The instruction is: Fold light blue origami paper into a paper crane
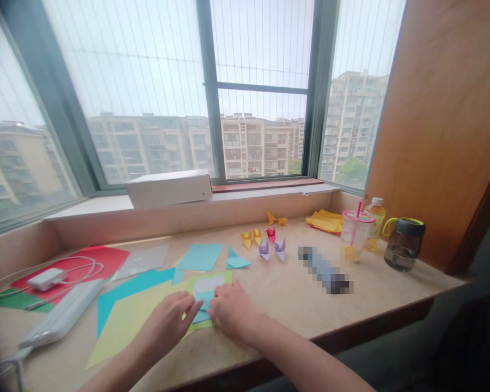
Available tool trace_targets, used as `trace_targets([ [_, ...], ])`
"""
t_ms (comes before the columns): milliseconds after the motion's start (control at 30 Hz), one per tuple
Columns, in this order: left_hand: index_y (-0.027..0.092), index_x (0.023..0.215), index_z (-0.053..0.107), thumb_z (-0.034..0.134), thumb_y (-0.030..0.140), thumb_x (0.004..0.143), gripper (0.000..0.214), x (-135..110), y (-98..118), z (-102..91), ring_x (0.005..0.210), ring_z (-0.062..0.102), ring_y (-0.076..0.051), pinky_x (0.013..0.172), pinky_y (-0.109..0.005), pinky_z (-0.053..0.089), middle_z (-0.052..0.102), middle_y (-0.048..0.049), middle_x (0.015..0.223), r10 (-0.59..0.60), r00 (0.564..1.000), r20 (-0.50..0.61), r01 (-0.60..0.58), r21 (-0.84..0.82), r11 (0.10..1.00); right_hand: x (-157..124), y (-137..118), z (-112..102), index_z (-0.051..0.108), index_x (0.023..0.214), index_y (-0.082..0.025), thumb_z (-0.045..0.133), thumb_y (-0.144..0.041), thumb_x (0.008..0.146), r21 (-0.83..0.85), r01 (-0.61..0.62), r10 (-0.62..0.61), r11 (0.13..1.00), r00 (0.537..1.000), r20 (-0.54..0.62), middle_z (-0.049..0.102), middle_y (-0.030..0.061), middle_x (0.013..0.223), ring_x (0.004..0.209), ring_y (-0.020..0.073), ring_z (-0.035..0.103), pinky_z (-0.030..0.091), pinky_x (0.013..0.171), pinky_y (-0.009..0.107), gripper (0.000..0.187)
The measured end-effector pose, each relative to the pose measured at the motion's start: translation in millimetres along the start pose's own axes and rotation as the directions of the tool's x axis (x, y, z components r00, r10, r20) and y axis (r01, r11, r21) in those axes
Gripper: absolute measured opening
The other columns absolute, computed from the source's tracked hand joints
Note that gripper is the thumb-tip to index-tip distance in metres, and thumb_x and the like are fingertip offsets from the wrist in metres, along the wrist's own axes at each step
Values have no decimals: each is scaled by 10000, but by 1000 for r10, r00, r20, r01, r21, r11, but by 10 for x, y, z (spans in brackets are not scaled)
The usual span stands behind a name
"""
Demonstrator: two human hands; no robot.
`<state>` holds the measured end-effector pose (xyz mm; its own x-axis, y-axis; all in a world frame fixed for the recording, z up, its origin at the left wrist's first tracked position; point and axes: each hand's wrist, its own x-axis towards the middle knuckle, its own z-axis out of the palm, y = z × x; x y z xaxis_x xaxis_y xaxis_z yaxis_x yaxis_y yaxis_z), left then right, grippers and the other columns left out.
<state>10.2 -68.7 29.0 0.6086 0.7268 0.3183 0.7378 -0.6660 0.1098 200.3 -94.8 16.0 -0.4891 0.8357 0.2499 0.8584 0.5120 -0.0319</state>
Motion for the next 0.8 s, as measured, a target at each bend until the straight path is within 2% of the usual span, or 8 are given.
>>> trace_targets([
  [100, 172, 686, 634, 335, 403, 989, 484, 35, 76, 0, 711, 645, -240, 675, -332, 444, 682, -89, 719, -96, 994, 59, 105, -187, 977, 31, 0, 26, 728, 857, -145, 422, -303, 999, 45, -73, 75, 996, 996, -57, 718, 129, 876, 833, 238, 656, 423, 854, 404, 373],
  [267, 151, 1017, 635, 406, 518, 928, 442, 238, 91, 189, 643, 660, -214, 635, -306, 480, 729, -78, 822, -261, 956, 134, 290, -559, 777, 89, 20, 30, 724, 924, -154, 423, -256, 1003, 149, -212, 230, 966, 967, -111, 729, 100, 944, 833, 186, 667, 454, 749, 277, 327],
  [333, 148, 1114, 597, 427, 535, 906, 471, 319, 92, 280, 648, 670, -216, 641, -317, 505, 733, -85, 880, -290, 947, 140, 313, -606, 731, 80, 30, 19, 718, 959, -163, 463, -240, 985, 169, -239, 261, 956, 957, -125, 730, 79, 965, 864, 172, 667, 455, 758, 252, 268],
  [500, 155, 1180, 642, 446, 410, 909, 421, 425, 156, 340, 1017, 655, -277, 923, -404, 489, 688, -147, 1094, -160, 987, 13, 154, -365, 918, -234, 399, -175, 701, 1022, -211, 494, -232, 964, 171, -359, 388, 917, 902, -190, 713, 65, 1024, 999, 190, 637, 436, 888, 290, 215],
  [567, 143, 1127, 680, 408, 364, 938, 398, 446, 191, 315, 1044, 646, -281, 942, -404, 475, 666, -162, 1112, -102, 992, 68, 116, -257, 960, -499, 748, -308, 665, 1106, -173, 446, -193, 971, 152, -476, 499, 866, 835, -232, 678, 128, 1115, 1102, 247, 592, 399, 959, 384, 258],
  [600, 148, 1102, 691, 386, 333, 950, 388, 459, 207, 304, 1033, 650, -276, 928, -393, 479, 659, -160, 1116, -94, 990, 103, 114, -208, 971, -646, 946, -370, 643, 1144, -147, 449, -198, 967, 130, -571, 584, 811, 772, -253, 652, 171, 1162, 1136, 290, 567, 387, 959, 437, 268],
  [700, 171, 1060, 706, 339, 243, 960, 386, 511, 249, 299, 965, 668, -270, 856, -369, 488, 663, -140, 1097, -98, 980, 172, 111, -64, 992, -1054, 1508, -494, 541, 1291, -157, 567, -331, 919, -41, -895, 879, 444, 444, -173, 589, 206, 1274, 1209, 359, 510, 393, 926, 495, 411],
  [800, 176, 1230, 636, 352, 195, 944, 403, 579, 281, 321, 899, 673, -284, 803, -377, 483, 686, -133, 1021, -102, 976, 191, 93, 57, 994, -1296, 1854, -505, 561, 1253, -135, 613, -392, 879, -56, -917, 915, 395, 399, -67, 661, 204, 1140, 1116, 364, 585, 426, 865, 495, 457],
])
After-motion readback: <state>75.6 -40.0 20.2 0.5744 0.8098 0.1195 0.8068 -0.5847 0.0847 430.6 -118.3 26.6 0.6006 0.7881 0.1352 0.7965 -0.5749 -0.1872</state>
